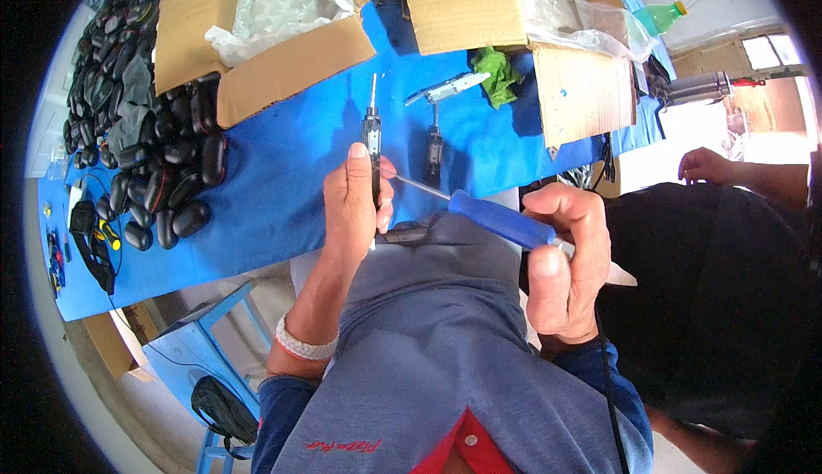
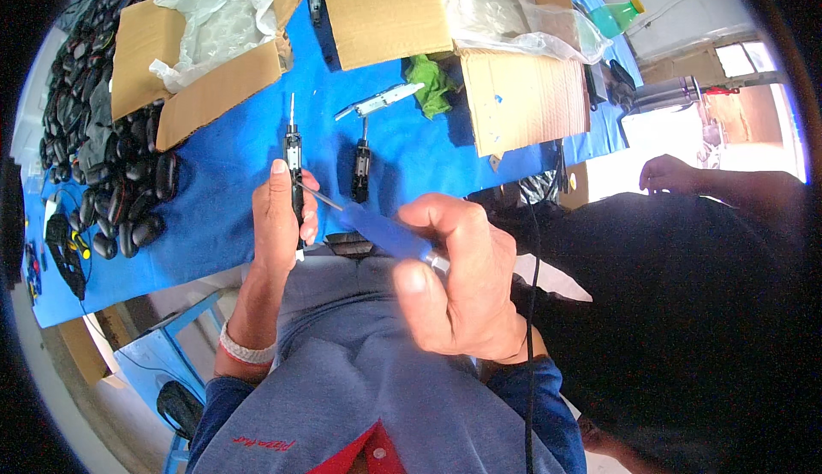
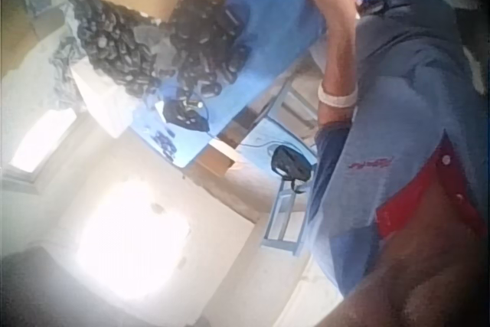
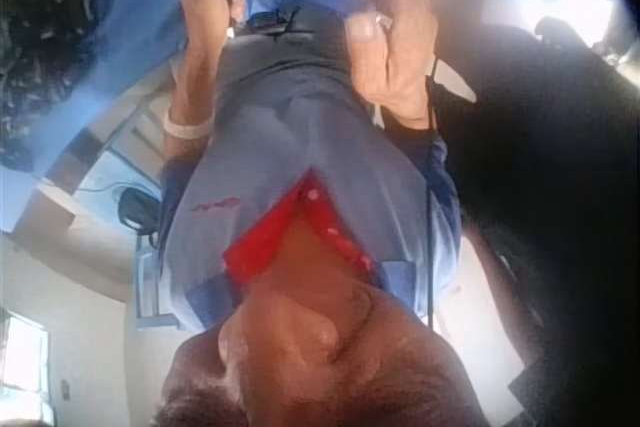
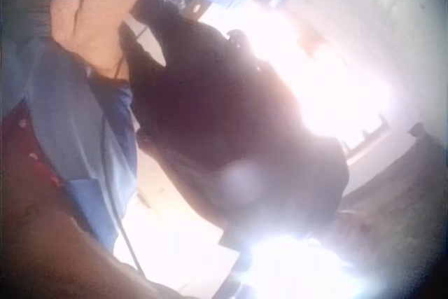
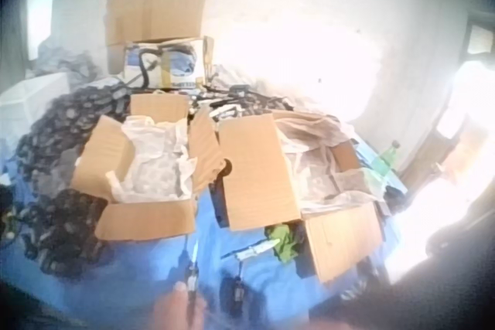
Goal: The person uses a screwdriver and small pliers to assemble electronic components at a table, then places the items into a cardboard box.
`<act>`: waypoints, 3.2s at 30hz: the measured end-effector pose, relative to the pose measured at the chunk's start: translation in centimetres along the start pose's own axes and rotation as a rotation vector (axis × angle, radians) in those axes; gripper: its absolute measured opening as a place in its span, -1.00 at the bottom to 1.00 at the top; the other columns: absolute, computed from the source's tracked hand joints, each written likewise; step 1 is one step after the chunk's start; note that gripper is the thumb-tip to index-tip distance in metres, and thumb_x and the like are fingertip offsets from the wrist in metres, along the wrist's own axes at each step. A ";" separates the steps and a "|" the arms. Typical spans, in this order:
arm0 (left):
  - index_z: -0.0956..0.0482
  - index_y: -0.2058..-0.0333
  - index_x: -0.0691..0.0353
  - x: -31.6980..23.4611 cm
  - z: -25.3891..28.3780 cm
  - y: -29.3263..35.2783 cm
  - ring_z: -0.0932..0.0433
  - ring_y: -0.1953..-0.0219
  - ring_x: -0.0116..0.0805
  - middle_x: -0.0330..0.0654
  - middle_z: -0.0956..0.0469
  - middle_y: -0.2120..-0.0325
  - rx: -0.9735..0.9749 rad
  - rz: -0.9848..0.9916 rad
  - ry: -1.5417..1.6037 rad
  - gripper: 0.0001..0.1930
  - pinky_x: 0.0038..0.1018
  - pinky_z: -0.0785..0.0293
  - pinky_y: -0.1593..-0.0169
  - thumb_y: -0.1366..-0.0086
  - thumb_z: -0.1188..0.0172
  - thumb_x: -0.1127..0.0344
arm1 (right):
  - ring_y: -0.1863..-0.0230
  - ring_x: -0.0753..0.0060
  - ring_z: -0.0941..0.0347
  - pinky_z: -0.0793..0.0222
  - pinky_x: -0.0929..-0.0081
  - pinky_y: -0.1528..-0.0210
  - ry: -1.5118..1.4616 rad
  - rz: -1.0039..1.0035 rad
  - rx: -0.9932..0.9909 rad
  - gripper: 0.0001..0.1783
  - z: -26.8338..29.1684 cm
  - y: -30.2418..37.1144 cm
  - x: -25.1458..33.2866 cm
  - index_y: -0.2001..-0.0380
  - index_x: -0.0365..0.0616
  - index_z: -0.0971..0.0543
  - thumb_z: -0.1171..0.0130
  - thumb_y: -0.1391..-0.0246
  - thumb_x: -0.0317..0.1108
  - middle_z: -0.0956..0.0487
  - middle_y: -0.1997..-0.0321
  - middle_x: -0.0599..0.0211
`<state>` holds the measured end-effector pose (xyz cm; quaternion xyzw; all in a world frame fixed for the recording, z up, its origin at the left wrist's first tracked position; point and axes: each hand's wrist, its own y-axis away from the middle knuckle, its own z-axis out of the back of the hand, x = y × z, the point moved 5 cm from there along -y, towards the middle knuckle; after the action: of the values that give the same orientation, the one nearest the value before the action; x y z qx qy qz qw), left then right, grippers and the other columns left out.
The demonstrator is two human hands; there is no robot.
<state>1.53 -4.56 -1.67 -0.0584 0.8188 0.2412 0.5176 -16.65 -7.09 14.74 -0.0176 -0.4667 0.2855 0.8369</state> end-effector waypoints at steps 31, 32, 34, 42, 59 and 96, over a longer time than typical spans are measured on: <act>-0.40 0.39 0.37 0.0 0.3 0.1 -0.22 0.83 -0.55 -0.28 -0.29 0.79 0.016 -0.010 -0.024 -0.40 -0.56 -0.12 0.77 -0.41 0.25 -0.16 | 0.48 0.20 -0.51 -0.38 0.39 0.43 0.036 0.076 0.071 -0.79 0.4 -0.9 1.0 0.27 -0.29 -0.45 -0.16 -0.02 -0.44 -0.52 0.43 0.12; -0.40 0.40 0.37 0.0 0.3 0.1 -0.22 0.83 -0.55 -0.28 -0.29 0.79 0.011 -0.003 -0.024 -0.40 -0.56 -0.12 0.77 -0.41 0.25 -0.16 | 0.48 0.21 -0.50 -0.38 0.40 0.43 0.067 0.091 0.060 -0.80 0.4 -0.9 1.0 0.27 -0.29 -0.45 -0.15 -0.02 -0.43 -0.52 0.43 0.11; -0.40 0.40 0.37 -0.1 0.1 0.2 -0.22 0.83 -0.56 -0.28 -0.29 0.79 0.002 0.012 -0.023 -0.40 -0.57 -0.12 0.77 -0.41 0.24 -0.16 | 0.49 0.23 -0.50 -0.38 0.40 0.42 0.128 0.120 0.038 -0.81 0.6 -0.9 1.1 0.28 -0.30 -0.45 -0.13 -0.04 -0.43 -0.52 0.42 0.10; -0.41 0.41 0.36 0.2 -0.2 0.5 -0.22 0.82 -0.57 -0.29 -0.29 0.79 0.051 0.010 -0.052 -0.41 -0.58 -0.09 0.75 -0.42 0.26 -0.14 | 0.61 0.30 -0.47 -0.38 0.47 0.50 0.221 0.128 -0.111 -0.88 1.3 -0.3 0.6 0.39 -0.24 -0.49 -0.09 -0.10 -0.39 -0.55 0.51 0.20; -0.41 0.40 0.38 0.2 -0.1 0.4 -0.21 0.81 -0.57 -0.30 -0.28 0.81 0.020 0.005 -0.061 -0.36 -0.57 -0.08 0.74 -0.41 0.28 -0.19 | 0.65 0.39 -0.44 -0.33 0.52 0.56 0.198 0.172 -0.184 -0.87 1.6 0.7 -0.8 0.41 -0.27 -0.51 -0.10 -0.09 -0.40 -0.53 0.55 0.25; -0.40 0.38 0.42 -0.1 0.1 0.3 -0.21 0.82 -0.56 -0.28 -0.29 0.80 0.056 0.028 0.007 -0.35 -0.56 -0.13 0.74 -0.40 0.28 -0.20 | 0.65 0.76 -0.19 -0.05 0.70 0.59 0.130 0.097 -0.247 -0.70 0.5 1.1 -1.5 0.42 -0.26 -0.52 -0.02 -0.23 -0.22 -0.53 0.52 0.37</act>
<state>1.49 -4.24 -1.50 -0.0335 0.8278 0.2253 0.5127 -18.15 -7.01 13.49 -0.1615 -0.4415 0.2643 0.8421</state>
